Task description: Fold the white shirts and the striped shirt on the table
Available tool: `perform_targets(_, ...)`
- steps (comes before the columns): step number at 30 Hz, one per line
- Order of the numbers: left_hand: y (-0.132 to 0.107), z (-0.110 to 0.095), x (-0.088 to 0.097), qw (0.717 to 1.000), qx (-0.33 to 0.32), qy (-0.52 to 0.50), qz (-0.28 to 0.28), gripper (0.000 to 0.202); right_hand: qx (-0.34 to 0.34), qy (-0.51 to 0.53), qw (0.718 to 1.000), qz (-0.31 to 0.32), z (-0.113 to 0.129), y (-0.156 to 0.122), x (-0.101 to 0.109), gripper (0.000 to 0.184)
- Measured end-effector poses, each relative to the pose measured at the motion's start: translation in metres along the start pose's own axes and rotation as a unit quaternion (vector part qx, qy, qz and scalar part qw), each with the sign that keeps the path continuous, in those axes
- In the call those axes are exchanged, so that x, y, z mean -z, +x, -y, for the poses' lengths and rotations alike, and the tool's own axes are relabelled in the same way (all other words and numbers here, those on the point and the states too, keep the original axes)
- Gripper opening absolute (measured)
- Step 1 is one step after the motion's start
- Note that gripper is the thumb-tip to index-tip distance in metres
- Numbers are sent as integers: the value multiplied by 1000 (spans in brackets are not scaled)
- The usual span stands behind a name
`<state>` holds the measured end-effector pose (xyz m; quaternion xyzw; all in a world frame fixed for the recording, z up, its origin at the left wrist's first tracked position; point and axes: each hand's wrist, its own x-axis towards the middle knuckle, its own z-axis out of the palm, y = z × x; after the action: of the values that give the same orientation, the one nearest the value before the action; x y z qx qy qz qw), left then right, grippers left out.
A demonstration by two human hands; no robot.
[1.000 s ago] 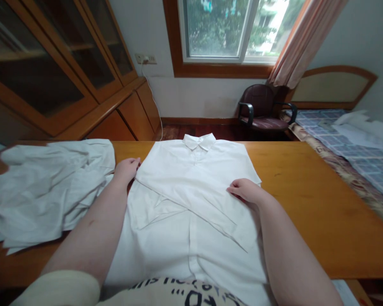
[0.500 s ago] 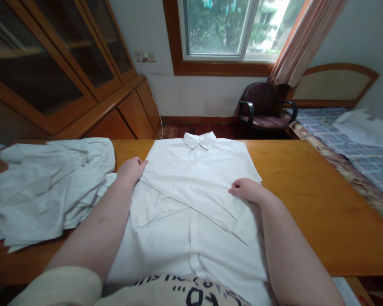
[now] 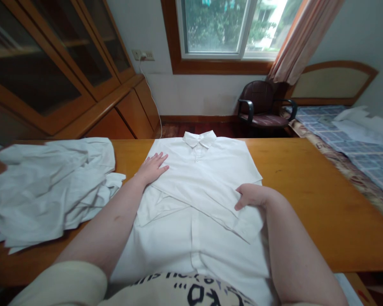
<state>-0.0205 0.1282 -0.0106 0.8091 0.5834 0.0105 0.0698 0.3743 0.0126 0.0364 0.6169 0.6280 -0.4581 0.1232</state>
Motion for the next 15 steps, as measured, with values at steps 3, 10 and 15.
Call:
perform_targets(3,1,1,1,1000,6,-13,-7,57,1,10,1000,11,-2,-2,2,48)
perform_targets(10,1,-2,-4,999,3,23,-25,59,-14,13,1000,11,6,-3,2,47)
perform_targets(15,5,0,-5,999,-3,25,-24,62,-33,-7,999,-19,15,-10,0,44)
